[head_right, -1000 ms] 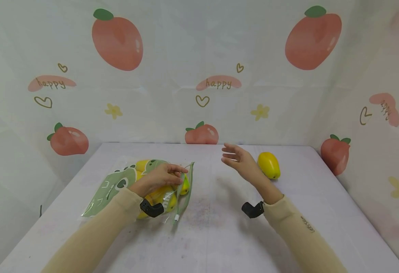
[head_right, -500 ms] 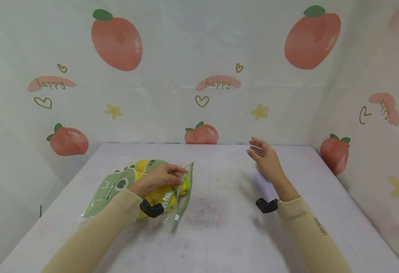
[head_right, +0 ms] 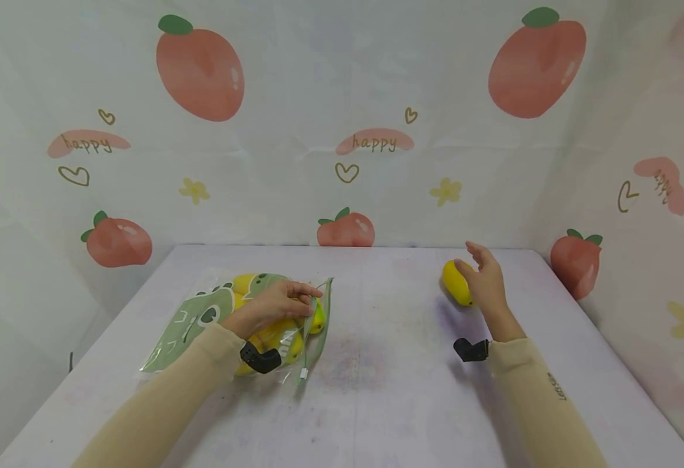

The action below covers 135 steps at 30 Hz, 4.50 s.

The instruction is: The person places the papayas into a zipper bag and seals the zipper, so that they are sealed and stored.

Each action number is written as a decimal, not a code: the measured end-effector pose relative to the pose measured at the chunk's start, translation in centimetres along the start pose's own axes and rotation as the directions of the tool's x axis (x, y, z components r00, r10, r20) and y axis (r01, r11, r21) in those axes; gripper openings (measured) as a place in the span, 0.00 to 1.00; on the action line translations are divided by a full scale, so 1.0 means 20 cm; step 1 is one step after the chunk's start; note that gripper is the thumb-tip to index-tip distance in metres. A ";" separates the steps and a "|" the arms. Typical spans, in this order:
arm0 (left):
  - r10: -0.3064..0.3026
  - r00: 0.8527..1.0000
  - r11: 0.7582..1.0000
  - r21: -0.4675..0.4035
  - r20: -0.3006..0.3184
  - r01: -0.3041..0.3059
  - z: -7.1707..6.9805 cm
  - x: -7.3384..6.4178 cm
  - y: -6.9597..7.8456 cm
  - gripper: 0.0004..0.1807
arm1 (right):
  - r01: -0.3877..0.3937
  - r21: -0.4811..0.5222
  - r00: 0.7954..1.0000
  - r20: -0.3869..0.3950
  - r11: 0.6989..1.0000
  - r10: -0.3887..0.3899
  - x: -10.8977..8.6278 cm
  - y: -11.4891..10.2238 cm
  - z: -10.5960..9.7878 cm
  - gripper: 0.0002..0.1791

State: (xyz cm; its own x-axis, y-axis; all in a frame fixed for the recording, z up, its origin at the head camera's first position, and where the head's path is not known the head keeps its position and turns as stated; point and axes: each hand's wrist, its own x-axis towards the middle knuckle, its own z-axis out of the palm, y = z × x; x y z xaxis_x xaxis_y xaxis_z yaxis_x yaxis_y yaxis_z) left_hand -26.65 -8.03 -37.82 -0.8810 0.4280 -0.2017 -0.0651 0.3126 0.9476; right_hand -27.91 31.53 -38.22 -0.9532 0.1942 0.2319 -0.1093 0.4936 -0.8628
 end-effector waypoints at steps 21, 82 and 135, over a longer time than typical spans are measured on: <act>0.006 1.000 1.000 -0.005 0.006 -0.006 0.00 0.00 0.00 0.21 | -0.283 -0.176 0.921 0.223 0.943 0.318 0.07 0.15 0.01 0.46; -0.003 1.000 1.000 0.009 0.014 0.003 0.00 0.01 0.00 0.21 | 0.237 0.013 0.901 0.371 0.971 -0.225 -0.36 -0.30 0.50 0.40; 0.000 1.000 0.999 0.035 -0.013 0.001 0.00 0.01 0.02 0.21 | 0.260 0.043 0.711 0.667 0.965 -0.221 -0.41 -0.31 0.70 0.27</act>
State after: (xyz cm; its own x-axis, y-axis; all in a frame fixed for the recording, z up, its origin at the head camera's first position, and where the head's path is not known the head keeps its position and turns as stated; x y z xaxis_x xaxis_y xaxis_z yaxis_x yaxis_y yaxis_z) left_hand -26.76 -7.85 -37.46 -0.8871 0.4167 -0.1986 -0.0490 0.3427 0.9382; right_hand -23.35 14.99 -41.12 -0.8419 -0.5367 0.0561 -0.3654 0.4905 -0.7911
